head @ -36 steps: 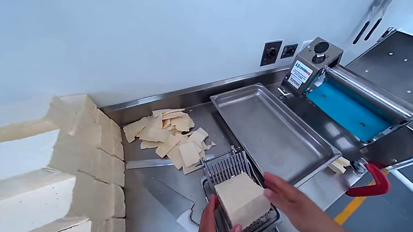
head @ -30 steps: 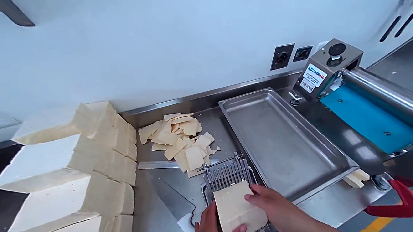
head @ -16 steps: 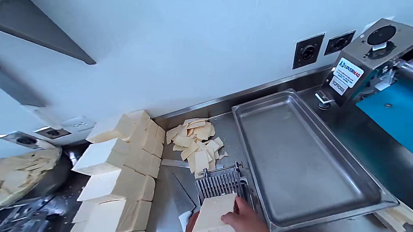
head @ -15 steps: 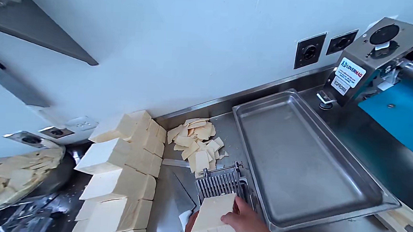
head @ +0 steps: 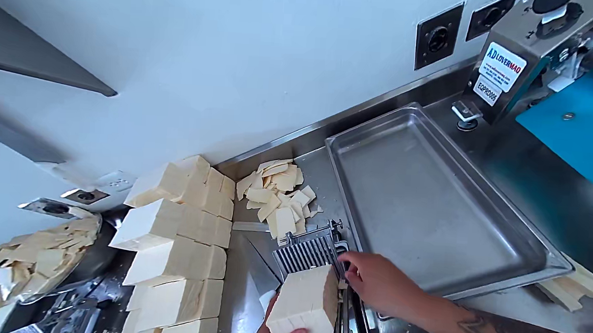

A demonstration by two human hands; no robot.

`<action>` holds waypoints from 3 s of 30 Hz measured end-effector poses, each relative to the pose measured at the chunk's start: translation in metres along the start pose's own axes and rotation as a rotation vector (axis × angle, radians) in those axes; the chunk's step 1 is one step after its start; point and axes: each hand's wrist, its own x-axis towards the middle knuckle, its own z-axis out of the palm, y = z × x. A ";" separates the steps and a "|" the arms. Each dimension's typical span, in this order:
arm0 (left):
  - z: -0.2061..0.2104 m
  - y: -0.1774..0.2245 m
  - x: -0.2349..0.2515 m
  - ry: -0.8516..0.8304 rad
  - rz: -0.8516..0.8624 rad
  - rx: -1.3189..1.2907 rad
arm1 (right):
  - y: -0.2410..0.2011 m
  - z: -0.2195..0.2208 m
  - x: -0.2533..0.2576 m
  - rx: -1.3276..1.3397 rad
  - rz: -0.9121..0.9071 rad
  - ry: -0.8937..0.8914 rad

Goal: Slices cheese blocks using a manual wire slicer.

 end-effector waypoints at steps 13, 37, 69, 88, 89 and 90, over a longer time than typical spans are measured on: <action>-0.001 -0.008 0.003 0.038 0.005 0.001 | 0.039 0.032 0.022 -0.374 -0.320 0.234; -0.012 0.001 0.016 -0.141 -0.036 0.044 | -0.055 0.065 0.007 0.861 0.230 0.149; 0.132 0.150 0.361 -0.169 0.066 1.069 | 0.122 -0.163 0.225 0.955 -0.129 0.750; 0.142 0.124 0.398 0.005 -0.048 0.916 | 0.108 -0.175 0.278 0.306 -0.073 0.772; 0.138 0.127 0.396 -0.020 -0.052 0.908 | 0.108 -0.180 0.276 0.312 -0.080 0.758; 0.132 0.131 0.393 -0.038 -0.051 0.886 | 0.108 -0.186 0.271 0.300 -0.093 0.759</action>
